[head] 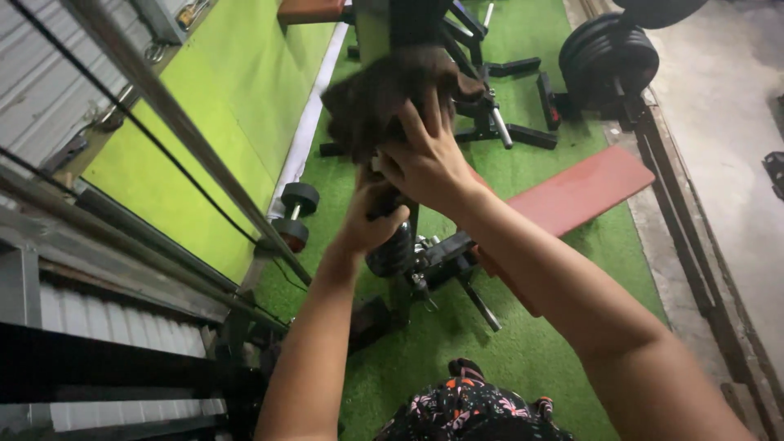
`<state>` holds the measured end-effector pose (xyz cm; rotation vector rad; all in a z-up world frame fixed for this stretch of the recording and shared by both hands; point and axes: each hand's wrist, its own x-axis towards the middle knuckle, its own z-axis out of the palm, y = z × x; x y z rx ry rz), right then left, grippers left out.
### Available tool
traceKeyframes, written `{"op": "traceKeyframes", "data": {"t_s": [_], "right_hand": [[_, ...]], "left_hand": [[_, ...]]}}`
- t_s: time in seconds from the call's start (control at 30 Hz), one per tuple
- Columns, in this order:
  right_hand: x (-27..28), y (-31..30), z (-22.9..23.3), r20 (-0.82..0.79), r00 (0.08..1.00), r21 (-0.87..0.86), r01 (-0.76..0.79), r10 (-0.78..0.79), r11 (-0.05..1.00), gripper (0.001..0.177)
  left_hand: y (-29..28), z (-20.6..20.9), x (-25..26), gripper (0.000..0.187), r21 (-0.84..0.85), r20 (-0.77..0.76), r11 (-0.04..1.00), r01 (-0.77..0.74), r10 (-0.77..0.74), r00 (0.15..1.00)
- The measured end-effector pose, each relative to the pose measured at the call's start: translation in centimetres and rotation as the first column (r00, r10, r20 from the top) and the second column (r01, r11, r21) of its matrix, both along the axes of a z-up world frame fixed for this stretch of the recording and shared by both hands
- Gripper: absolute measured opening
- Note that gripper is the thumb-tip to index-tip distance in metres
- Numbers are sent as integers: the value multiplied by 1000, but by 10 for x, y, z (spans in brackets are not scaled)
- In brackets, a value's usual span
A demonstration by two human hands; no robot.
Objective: Using a spray bottle and cloth to wipe down a gym bench and a cable machine.
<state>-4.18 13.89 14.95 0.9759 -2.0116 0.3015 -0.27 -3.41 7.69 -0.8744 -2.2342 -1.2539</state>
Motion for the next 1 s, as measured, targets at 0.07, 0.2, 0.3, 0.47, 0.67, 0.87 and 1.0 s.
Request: {"op": "traceKeyframes", "data": {"t_s": [0.07, 0.2, 0.3, 0.47, 0.67, 0.87, 1.0], "right_hand": [[2, -11, 35, -48, 999, -88, -9, 5, 996, 30], [6, -33, 110, -87, 994, -376, -91, 63, 922, 54], [-20, -26, 123, 71, 971, -559, -152, 229, 815, 58], [-79, -16, 99, 206, 725, -821, -237, 658, 519, 41], [-113, -24, 8, 133, 224, -957, -225, 966, 184, 61], [-120, -1, -139, 412, 19, -910, -42, 911, 412, 57], [-89, 16, -188, 404, -495, -803, 210, 769, 558, 53]], "left_hand": [[5, 8, 4, 49, 93, 32, 996, 11, -14, 999], [6, 10, 2, 47, 281, 106, 948, 151, -187, 977], [5, 21, 9, 52, 54, 41, 997, -46, 43, 998], [6, 23, 10, 52, 153, 120, 988, -2, -17, 993], [5, 25, 10, 58, 208, 84, 974, 84, -103, 991], [10, 23, 13, 58, 102, -7, 991, -91, 93, 996], [12, 27, 21, 42, 96, 139, 991, -90, 76, 987]]}}
